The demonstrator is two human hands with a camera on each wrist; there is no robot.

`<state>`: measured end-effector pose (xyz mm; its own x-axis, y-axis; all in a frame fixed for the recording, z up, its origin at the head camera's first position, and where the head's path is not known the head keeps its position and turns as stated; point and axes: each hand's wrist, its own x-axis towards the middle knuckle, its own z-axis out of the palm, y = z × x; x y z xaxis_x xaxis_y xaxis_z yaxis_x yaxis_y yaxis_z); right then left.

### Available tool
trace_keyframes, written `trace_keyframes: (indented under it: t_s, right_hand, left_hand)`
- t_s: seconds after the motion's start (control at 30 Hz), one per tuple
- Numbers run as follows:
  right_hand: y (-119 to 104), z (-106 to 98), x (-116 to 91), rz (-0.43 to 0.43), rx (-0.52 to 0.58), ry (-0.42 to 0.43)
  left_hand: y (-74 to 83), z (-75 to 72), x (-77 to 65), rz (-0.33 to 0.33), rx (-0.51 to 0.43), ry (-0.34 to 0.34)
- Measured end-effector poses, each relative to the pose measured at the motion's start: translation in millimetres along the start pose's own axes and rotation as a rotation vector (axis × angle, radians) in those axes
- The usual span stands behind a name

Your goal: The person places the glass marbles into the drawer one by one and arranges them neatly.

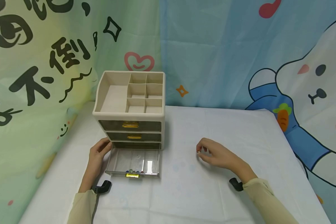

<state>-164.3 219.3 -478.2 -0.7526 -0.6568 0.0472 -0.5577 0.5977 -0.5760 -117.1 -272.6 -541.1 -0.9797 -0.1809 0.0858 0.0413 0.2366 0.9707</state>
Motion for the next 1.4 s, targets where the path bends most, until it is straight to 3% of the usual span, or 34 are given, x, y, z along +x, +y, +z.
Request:
trace_keyframes:
  t_s: [0.47,0.73,1.03,1.23,1.4]
  right_hand:
    - [-41.1,-2.2,29.1,-0.067,-0.103,-0.077]
    - [-64.3,-0.8,44.1,-0.099,-0.084,-0.100]
    - [-94.8,0.4,65.4,-0.224,-0.126,-0.094]
    - [-113.5,4.5,76.0,-0.248,-0.085,-0.139]
    - [-123.6,12.5,86.5,-0.319,-0.065,-0.151]
  left_hand:
    - [0.9,0.4,0.2,-0.003,0.003,0.000]
    - [1.2,1.2,-0.3,-0.017,-0.004,0.006]
    - [-0.5,1.1,-0.2,-0.008,-0.006,0.007]
    - [0.0,1.8,-0.6,-0.007,-0.012,0.010]
    - [0.5,2.2,0.0,0.002,-0.014,0.013]
